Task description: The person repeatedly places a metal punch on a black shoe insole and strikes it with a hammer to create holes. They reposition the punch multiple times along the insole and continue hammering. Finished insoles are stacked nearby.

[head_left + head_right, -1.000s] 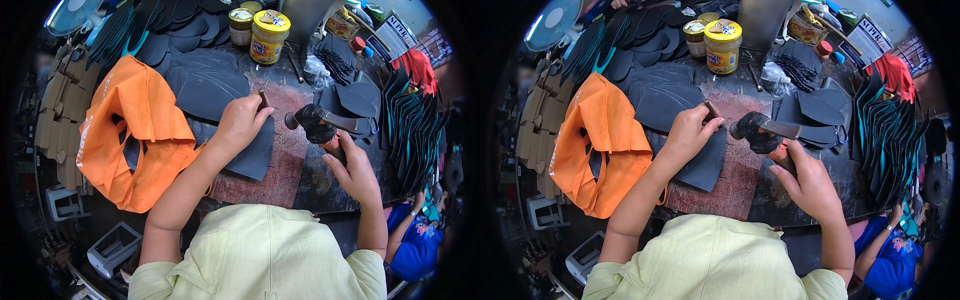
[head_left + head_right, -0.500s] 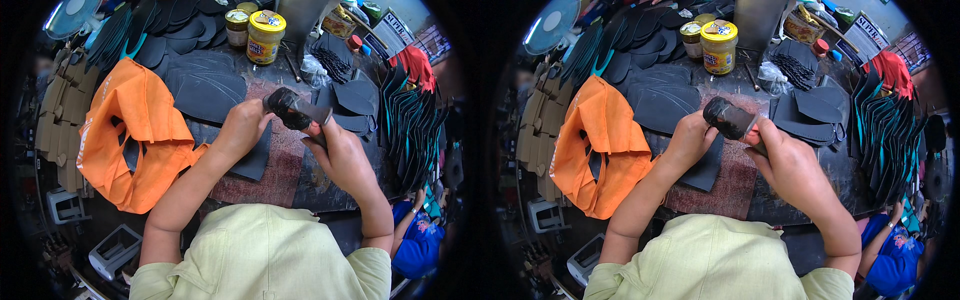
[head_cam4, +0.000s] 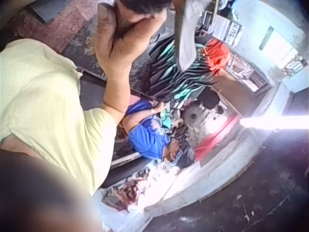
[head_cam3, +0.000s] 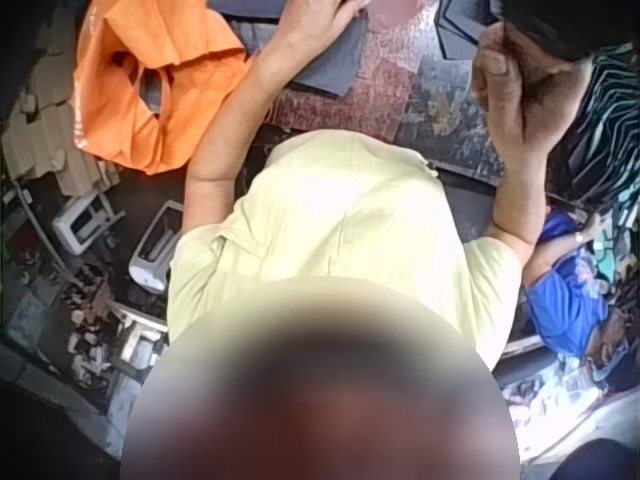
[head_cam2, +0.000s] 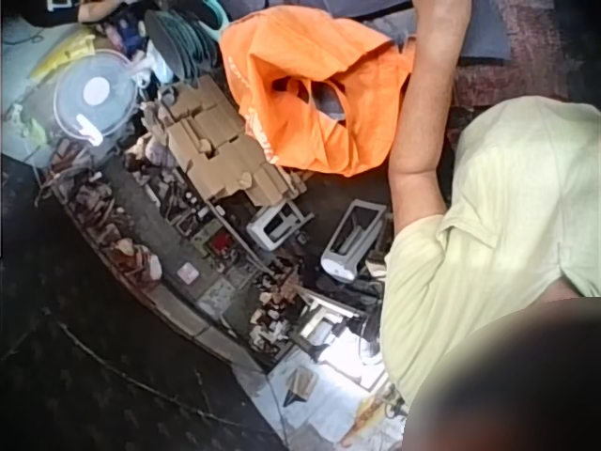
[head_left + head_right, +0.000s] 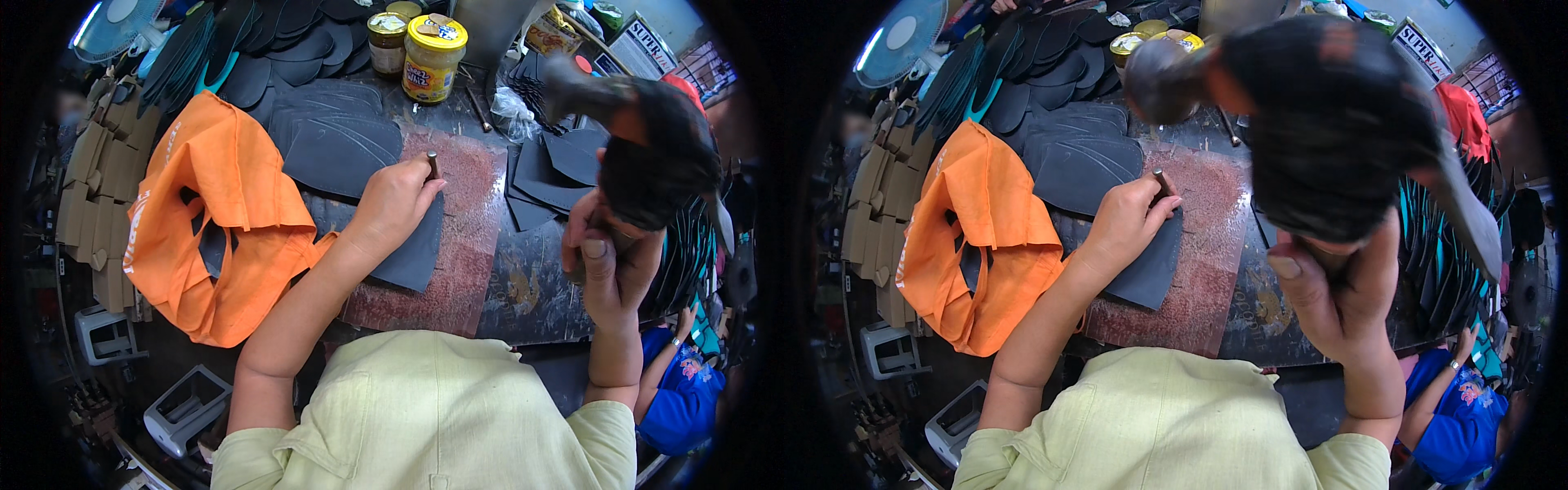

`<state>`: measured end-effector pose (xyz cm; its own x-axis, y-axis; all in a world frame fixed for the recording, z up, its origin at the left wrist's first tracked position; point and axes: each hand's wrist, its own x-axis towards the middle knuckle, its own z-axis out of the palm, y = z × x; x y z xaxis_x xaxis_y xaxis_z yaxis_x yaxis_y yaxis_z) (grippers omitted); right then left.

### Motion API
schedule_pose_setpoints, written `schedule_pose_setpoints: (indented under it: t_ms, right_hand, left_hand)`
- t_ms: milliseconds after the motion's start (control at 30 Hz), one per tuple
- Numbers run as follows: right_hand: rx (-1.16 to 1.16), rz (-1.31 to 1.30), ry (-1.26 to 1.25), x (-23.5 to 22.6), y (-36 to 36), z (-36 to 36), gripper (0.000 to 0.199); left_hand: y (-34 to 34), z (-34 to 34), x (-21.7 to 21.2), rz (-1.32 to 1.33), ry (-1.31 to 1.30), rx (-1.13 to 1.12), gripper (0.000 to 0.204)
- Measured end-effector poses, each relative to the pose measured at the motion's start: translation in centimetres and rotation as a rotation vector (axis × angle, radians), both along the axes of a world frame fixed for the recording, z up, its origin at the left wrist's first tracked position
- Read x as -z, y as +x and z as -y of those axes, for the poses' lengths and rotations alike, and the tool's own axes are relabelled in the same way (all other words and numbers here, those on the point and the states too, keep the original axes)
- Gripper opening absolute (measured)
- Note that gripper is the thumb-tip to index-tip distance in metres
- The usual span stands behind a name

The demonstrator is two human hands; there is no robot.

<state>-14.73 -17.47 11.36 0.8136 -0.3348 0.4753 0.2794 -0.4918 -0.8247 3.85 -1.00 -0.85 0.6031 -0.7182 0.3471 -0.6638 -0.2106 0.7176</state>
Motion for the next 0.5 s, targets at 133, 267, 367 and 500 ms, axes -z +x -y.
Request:
schedule_pose_setpoints:
  t_ms: [133,267,367,500]
  right_hand:
    - [-0.073,-0.222,-0.248,1.5,0.7,0.8,0.058]
    - [-0.097,-0.592,-0.439,0.5,1.0,1.5,0.052]
    - [-0.079,-0.45,-0.414,-0.9,0.7,1.2,0.054]
    - [-0.035,-0.202,-0.183,-1.6,0.5,0.2,0.049]
  left_hand:
    - [-0.4,0.1,-0.1,0.088,-0.001,0.023,0.017]
    - [-0.8,-0.3,-0.5,0.099,-0.045,0.023,0.017]
    - [-0.6,-0.4,-0.6,-0.089,0.079,-0.007,0.016]
    - [-0.3,-0.4,-0.4,0.011,0.051,0.014,0.023]
